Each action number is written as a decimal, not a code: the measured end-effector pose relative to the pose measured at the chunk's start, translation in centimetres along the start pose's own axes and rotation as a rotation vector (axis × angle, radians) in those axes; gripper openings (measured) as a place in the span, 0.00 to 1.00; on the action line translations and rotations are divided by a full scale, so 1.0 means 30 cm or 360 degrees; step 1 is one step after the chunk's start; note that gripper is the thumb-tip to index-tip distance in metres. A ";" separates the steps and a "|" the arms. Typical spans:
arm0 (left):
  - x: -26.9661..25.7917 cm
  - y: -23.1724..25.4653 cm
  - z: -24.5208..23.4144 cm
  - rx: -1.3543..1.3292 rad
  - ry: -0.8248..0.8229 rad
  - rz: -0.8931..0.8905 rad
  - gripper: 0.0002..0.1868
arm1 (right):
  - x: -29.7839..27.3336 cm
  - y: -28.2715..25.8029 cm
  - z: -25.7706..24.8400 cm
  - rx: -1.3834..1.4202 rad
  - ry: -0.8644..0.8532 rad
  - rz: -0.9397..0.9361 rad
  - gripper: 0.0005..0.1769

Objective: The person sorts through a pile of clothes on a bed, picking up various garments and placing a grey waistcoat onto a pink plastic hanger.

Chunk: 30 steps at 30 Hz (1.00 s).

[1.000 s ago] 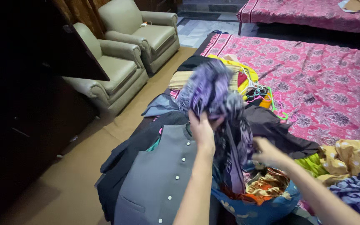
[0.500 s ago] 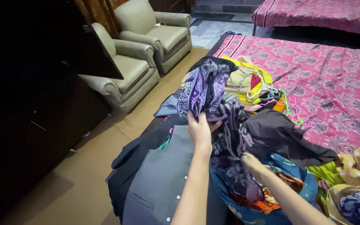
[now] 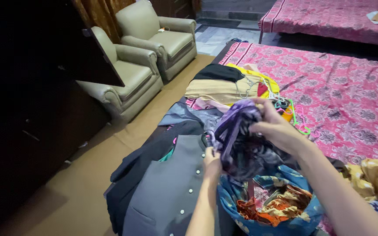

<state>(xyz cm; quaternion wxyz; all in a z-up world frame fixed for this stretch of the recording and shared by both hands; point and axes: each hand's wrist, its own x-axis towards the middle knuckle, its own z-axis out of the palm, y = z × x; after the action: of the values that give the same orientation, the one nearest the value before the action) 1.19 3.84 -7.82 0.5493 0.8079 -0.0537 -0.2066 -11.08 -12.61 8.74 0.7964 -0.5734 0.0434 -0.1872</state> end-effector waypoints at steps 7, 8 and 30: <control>-0.016 0.000 0.268 -0.0663 -0.0845 0.0147 0.24 | -0.146 0.136 -0.130 -0.1969 -0.0135 0.0093 0.64; -0.022 -0.001 0.291 -0.0658 -0.0862 0.0144 0.24 | -0.171 0.164 -0.170 -0.1993 -0.0037 0.0203 0.65; -0.019 -0.400 0.877 -0.0640 -0.1272 -0.0084 0.15 | -0.779 -0.156 -1.264 -0.2681 0.1809 -0.0312 0.16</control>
<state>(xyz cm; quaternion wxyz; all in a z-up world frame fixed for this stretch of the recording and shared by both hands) -11.34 -14.05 -26.76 0.6261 0.5429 -0.2000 -0.5228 -44.66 -39.79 -3.14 -0.0229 -0.7747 0.4854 -0.4046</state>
